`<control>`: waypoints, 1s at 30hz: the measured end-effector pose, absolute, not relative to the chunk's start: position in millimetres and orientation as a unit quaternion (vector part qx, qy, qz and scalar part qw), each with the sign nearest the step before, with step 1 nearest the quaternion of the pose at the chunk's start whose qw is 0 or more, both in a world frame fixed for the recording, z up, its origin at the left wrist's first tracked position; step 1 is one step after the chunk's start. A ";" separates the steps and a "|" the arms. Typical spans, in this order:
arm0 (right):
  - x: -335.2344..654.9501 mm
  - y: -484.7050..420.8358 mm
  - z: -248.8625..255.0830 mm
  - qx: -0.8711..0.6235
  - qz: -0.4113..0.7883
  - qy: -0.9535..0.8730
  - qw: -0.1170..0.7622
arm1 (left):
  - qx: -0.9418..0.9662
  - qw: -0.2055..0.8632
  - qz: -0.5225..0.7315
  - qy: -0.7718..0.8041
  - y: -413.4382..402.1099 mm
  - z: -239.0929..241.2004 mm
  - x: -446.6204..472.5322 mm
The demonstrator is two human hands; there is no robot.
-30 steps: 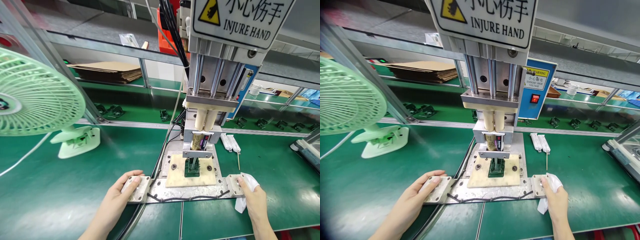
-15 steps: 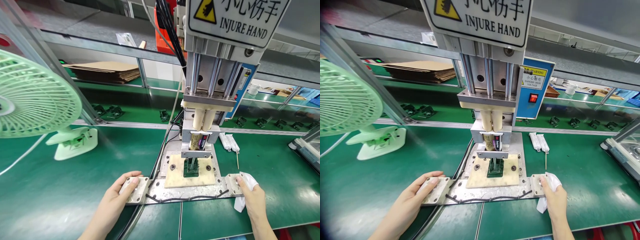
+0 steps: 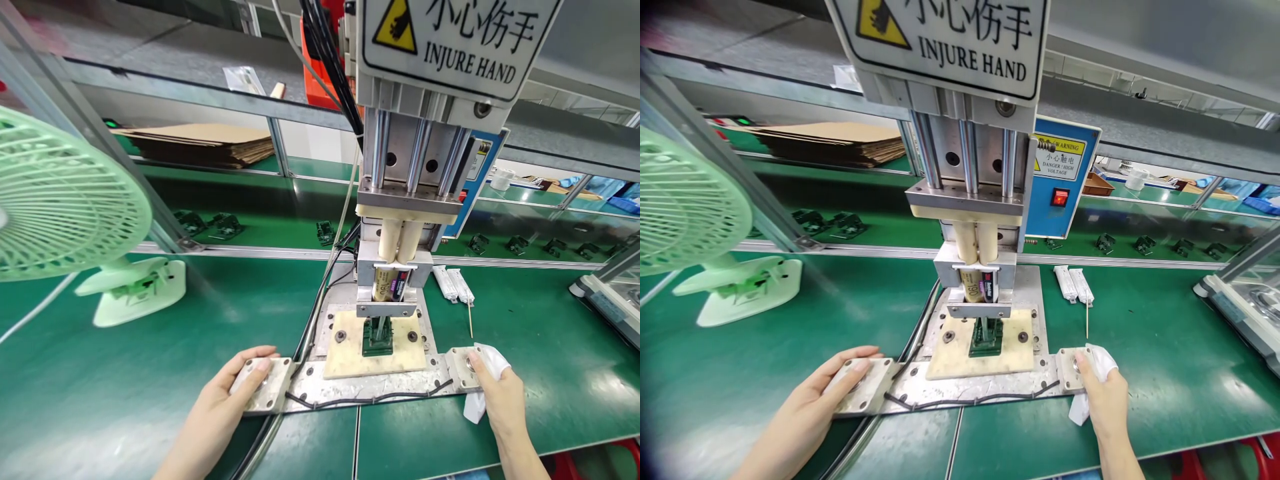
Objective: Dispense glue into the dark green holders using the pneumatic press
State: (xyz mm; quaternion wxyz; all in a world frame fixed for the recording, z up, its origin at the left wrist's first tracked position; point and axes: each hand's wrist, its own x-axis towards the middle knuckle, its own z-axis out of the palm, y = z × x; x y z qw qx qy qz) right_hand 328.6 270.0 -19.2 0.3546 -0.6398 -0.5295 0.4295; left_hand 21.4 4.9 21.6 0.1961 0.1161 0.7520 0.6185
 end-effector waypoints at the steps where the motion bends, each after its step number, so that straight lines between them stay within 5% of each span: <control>1: 328.4 269.9 -18.9 -0.637 0.426 -0.531 0.362 | 0.117 0.193 0.618 0.753 5.1 21.7 21.5; 30: 324.3 264.0 -16.9 -0.630 0.438 -0.522 0.372 | 0.128 0.224 0.612 0.748 -2.5 7.8 8.2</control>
